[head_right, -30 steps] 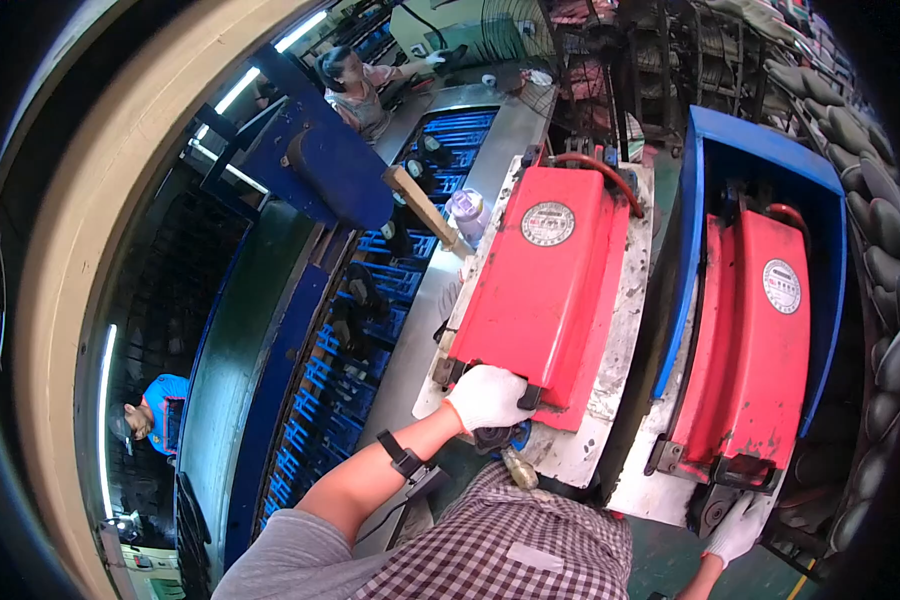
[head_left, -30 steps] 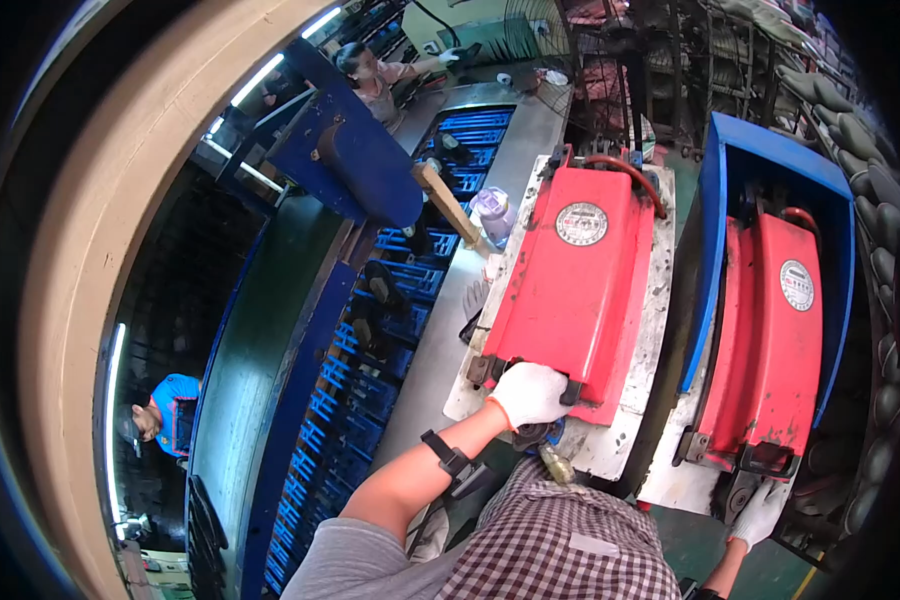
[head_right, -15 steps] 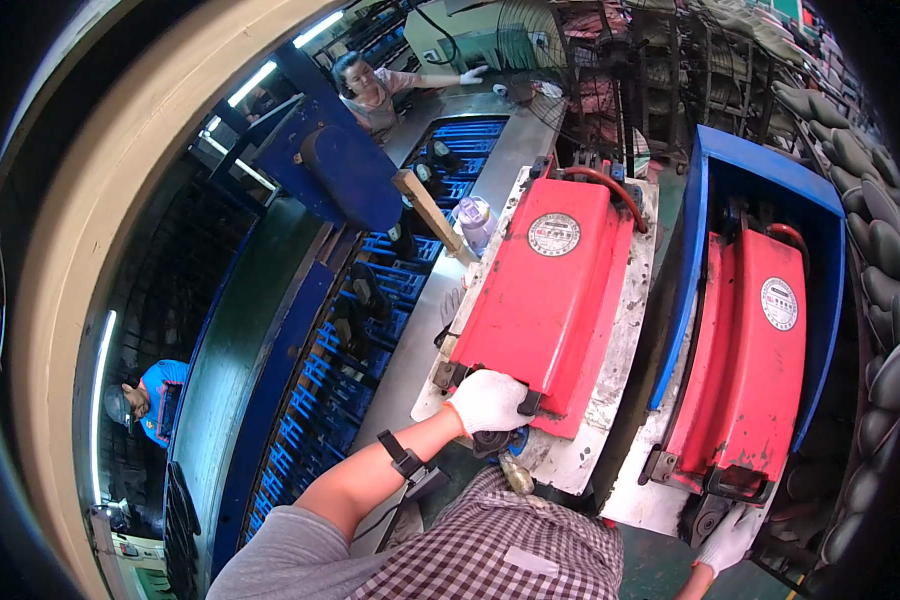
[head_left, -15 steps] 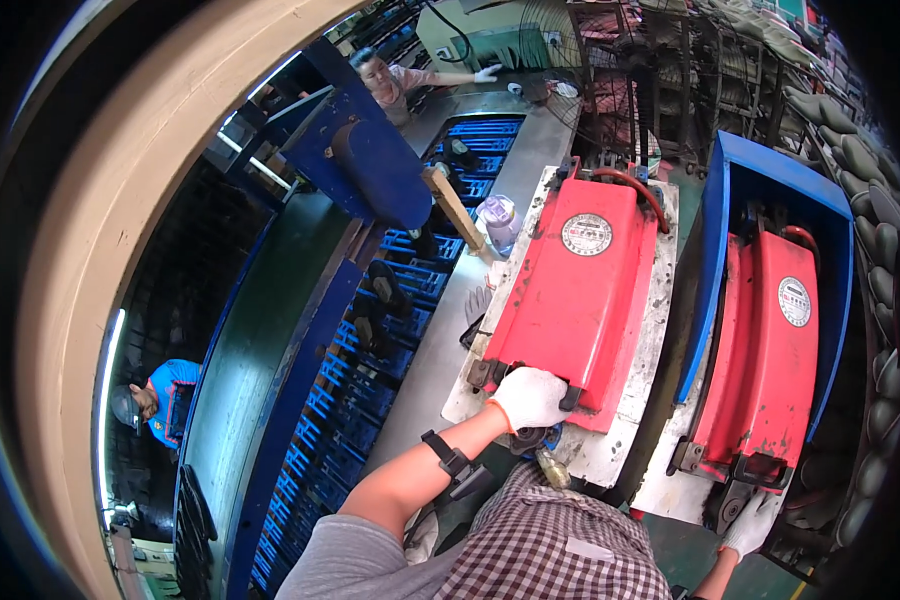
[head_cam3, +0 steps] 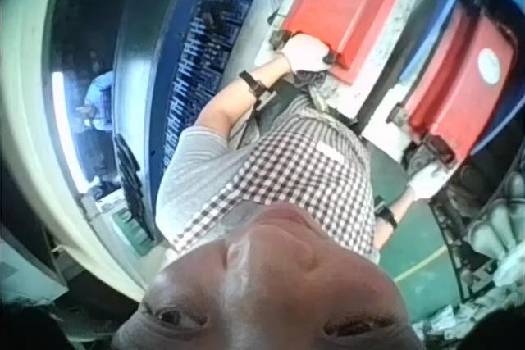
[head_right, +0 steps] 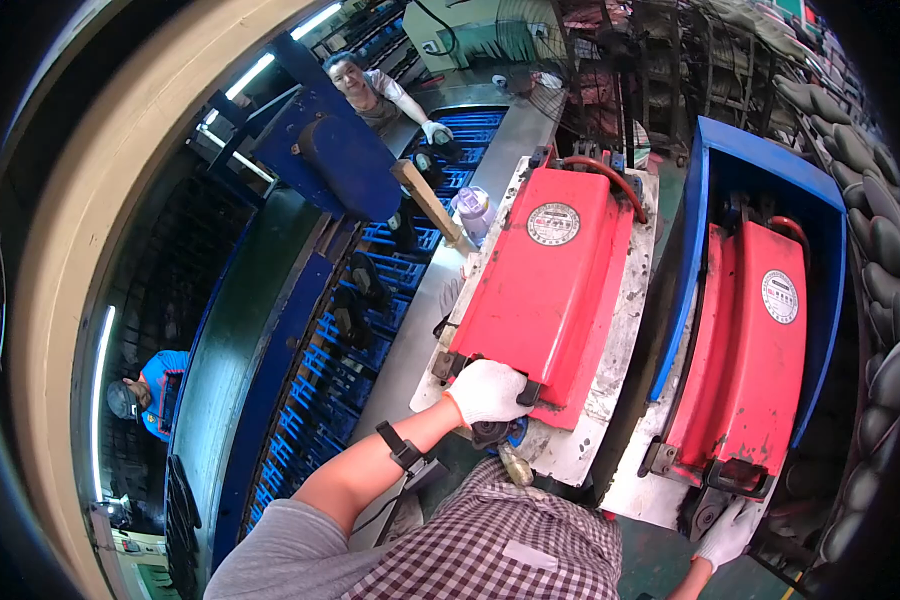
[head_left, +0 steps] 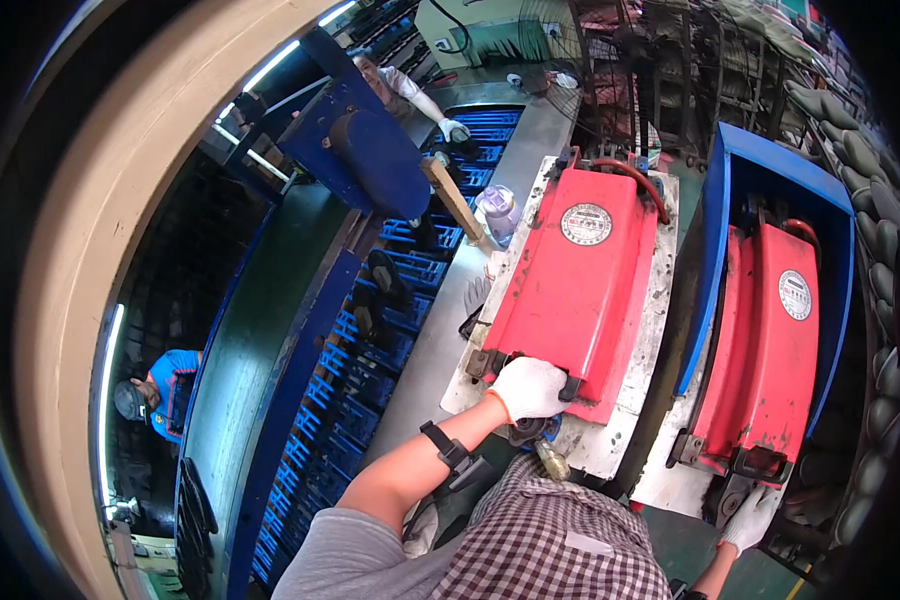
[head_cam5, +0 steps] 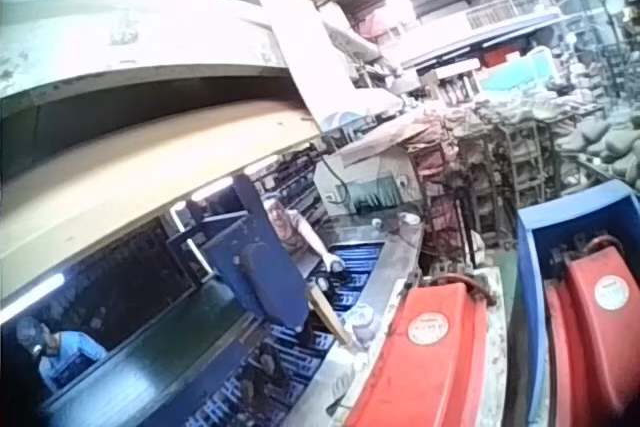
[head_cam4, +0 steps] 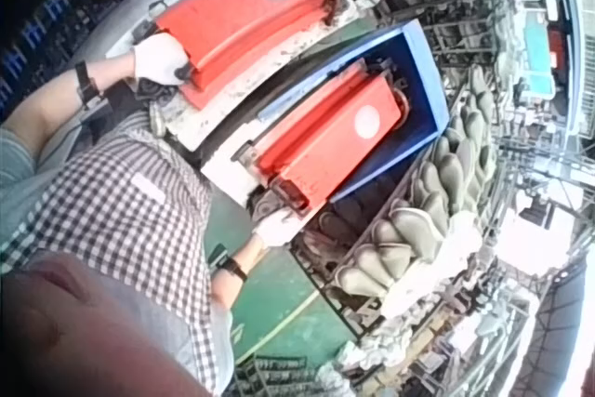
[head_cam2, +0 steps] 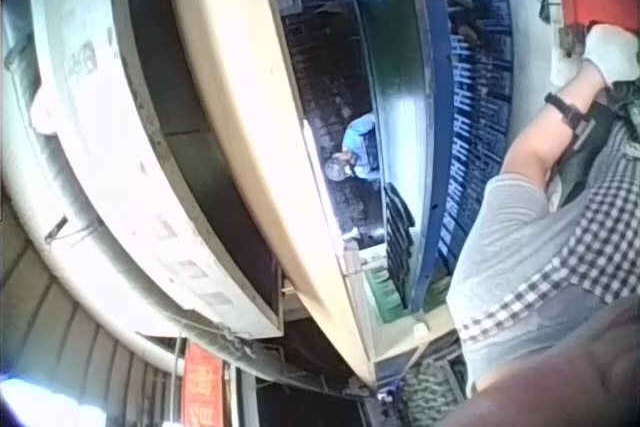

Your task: Processing shoe components using industrial pressing and heating machinery on a conveyor line.

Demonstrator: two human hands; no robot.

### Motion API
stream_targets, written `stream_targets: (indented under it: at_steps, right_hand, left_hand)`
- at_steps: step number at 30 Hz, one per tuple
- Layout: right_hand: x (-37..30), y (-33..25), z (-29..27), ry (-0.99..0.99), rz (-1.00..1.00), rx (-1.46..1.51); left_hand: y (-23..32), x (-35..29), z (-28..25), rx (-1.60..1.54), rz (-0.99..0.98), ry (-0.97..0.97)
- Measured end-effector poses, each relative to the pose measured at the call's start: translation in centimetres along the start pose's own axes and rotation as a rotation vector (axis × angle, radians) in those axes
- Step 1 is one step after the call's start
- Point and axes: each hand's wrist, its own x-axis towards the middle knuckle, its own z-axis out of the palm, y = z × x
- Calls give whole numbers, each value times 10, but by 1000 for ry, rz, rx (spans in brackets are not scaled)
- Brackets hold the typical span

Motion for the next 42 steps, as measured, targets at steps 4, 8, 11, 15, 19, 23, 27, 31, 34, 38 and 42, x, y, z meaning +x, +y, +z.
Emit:
stream_targets:
  at_steps: [4, 8, 11, 15, 19, 23, 27, 31, 34, 38, 42]
  right_hand:
    - [-2, -10, -2, 66, -9, -18]
    - [7, 9, -1, -162, 74, -81]
    - [3, 9, 7, 57, -20, 12]
    - [7, 17, 8, -43, 32, 11]
    - [7, 16, 5, -85, 48, -28]
    - [1, -4, -6, -106, 76, -42]
    - [-8, -17, -10, 75, -20, 11]
    - [-2, -9, -4, 41, -25, -21]
    - [6, 10, 4, 6, -15, -28]
    - [13, 19, 1, -97, 32, -119]
    - [10, 28, 12, -43, 32, -93]
  left_hand:
    - [1, 0, -2, -13, 2, 10]
    - [0, 1, 0, -28, 4, 20]
    - [2, 1, -3, -15, -7, 7]
    - [5, 1, -8, -28, -10, -9]
    - [3, 2, -4, -45, -3, 15]
    - [1, 1, -4, -40, 2, 10]
    - [0, -1, -2, -24, 22, 27]
    - [1, 0, 0, -18, -3, -5]
    - [2, 4, -4, -7, 21, -17]
    - [5, 10, -9, -23, 15, 10]
    - [5, 4, -3, -22, -8, -17]
